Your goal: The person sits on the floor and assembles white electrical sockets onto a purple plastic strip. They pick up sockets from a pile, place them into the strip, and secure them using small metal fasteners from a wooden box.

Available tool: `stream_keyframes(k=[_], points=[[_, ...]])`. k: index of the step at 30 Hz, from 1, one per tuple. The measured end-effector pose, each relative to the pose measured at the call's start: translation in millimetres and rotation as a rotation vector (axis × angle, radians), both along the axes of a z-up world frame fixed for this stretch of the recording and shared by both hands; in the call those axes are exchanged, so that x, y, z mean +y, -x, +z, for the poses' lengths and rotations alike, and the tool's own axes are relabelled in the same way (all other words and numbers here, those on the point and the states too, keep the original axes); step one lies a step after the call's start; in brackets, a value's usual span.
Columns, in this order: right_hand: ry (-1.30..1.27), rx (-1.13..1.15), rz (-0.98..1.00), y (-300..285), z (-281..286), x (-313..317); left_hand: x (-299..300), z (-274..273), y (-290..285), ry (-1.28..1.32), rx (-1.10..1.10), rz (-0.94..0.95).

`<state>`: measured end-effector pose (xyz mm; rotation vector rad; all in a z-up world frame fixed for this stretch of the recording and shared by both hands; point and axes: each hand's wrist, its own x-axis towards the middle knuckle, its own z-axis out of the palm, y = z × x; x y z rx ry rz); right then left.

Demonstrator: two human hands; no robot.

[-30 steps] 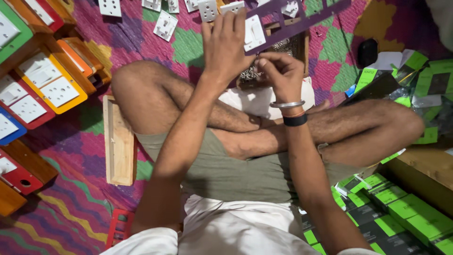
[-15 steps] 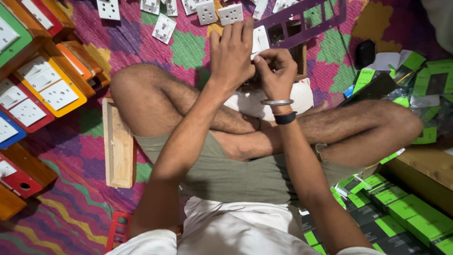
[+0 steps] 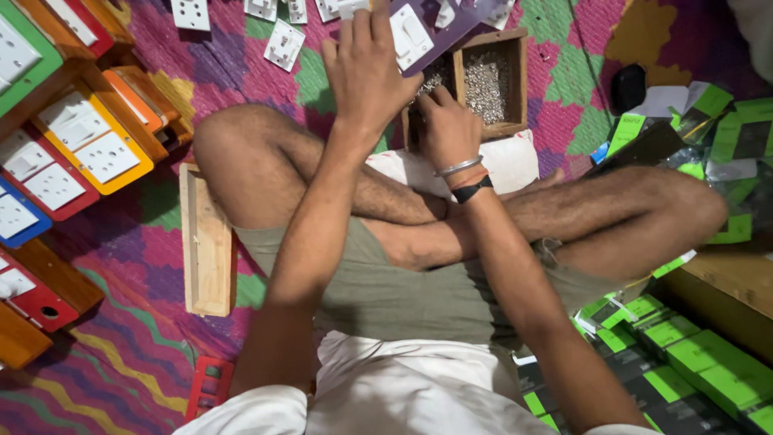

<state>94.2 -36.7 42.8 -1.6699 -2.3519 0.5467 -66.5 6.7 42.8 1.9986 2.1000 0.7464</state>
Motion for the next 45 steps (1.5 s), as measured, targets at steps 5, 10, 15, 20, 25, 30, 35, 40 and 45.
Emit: stream_keyframes(k=[5, 10, 15, 20, 25, 30, 35, 40, 45], points=[[-0.038, 0.113, -0.036, -9, 0, 0, 4, 5, -6, 0.051, -0.016, -0.055], [0.097, 0.363, -0.163, -22, -5, -2, -1, 5, -4, 0.029, 0.024, -0.093], [0.378, 0.876, -0.332, -39, 0, 1, -4, 3, -13, 0.028, 0.035, -0.181], [0.254, 0.701, -0.285, -43, 4, -2, -3, 0, -16, 0.074, 0.082, -0.211], [0.340, 1.196, -0.286, -39, 16, 2, -3, 7, -13, 0.041, 0.053, -0.235], [0.218, 1.018, -0.401, -52, 30, 13, -6, 14, -21, 0.037, 0.079, -0.404], [0.290, 1.020, -0.459, -71, 34, 24, -11, 20, -27, -0.054, 0.052, -0.516], [0.564, 1.100, -0.472, -80, 36, 28, -16, 25, -33, 0.014, 0.126, -0.566], [0.376, 0.801, -0.416, -73, 34, 24, -19, 24, -36, 0.041, 0.171, -0.586]])
